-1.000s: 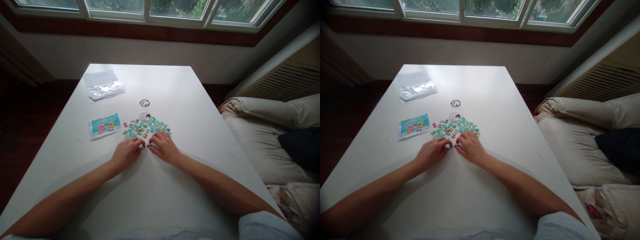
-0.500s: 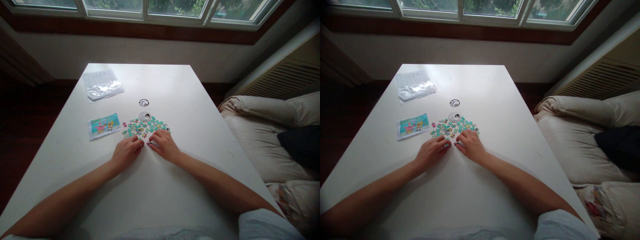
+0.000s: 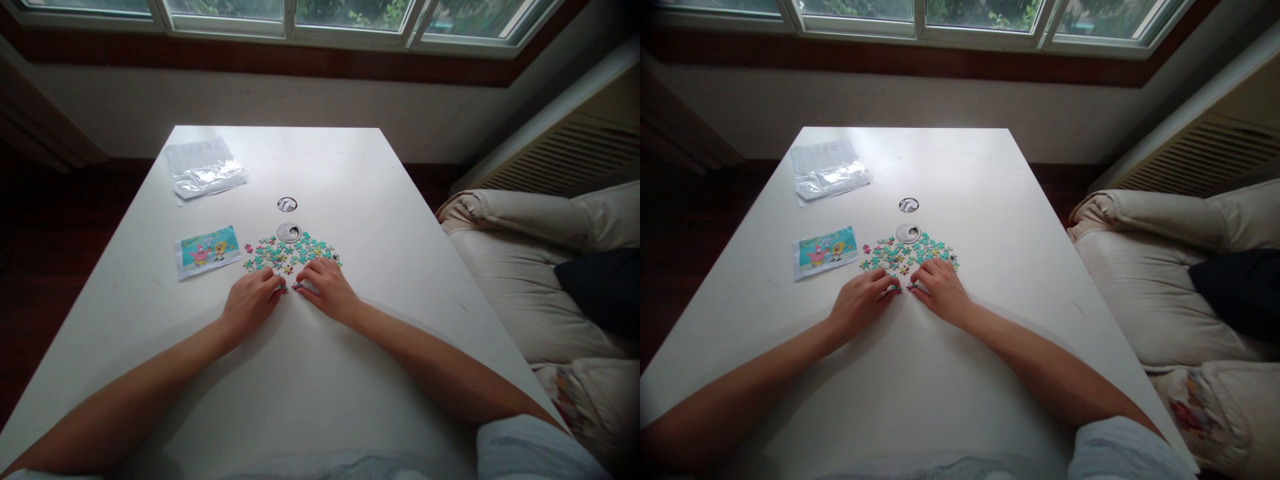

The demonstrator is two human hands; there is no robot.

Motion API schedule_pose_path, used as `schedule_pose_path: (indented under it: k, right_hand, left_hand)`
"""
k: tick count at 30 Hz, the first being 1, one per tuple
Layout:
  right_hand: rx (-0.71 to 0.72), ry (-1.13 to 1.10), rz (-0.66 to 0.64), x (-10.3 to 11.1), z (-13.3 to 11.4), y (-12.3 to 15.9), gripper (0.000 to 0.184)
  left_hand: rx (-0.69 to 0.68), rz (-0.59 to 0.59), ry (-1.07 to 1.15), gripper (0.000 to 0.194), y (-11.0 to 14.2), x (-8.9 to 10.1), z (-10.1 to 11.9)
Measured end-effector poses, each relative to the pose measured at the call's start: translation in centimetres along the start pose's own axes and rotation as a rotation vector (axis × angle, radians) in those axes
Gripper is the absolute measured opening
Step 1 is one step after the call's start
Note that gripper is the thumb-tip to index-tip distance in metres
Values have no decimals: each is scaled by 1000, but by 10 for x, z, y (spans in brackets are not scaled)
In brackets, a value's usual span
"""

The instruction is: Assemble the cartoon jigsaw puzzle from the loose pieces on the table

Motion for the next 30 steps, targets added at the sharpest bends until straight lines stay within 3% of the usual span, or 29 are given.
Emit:
schedule_pose_path:
  k: [10, 20, 30]
  right_hand:
    - [10, -1, 6, 0, 1, 0, 13]
    - [17, 22, 11, 1, -1, 0, 14]
    - [15, 26, 8, -1, 0, 0, 11]
  left_hand:
    - [-3, -10, 33, 22, -1, 3, 1]
    - [23, 34, -203, 17, 5, 11, 12]
    - [-29, 36, -273, 22, 10, 14, 22]
Point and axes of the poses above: each hand's wrist, its own y-axis away from the middle knuckle, its own x-axis out of the back of the hand, z = x × y, the point moved 8 cm from there along -y, towards the middle knuckle, and after that the axes turned 10 degrees about -z, right-handed, at the moved point
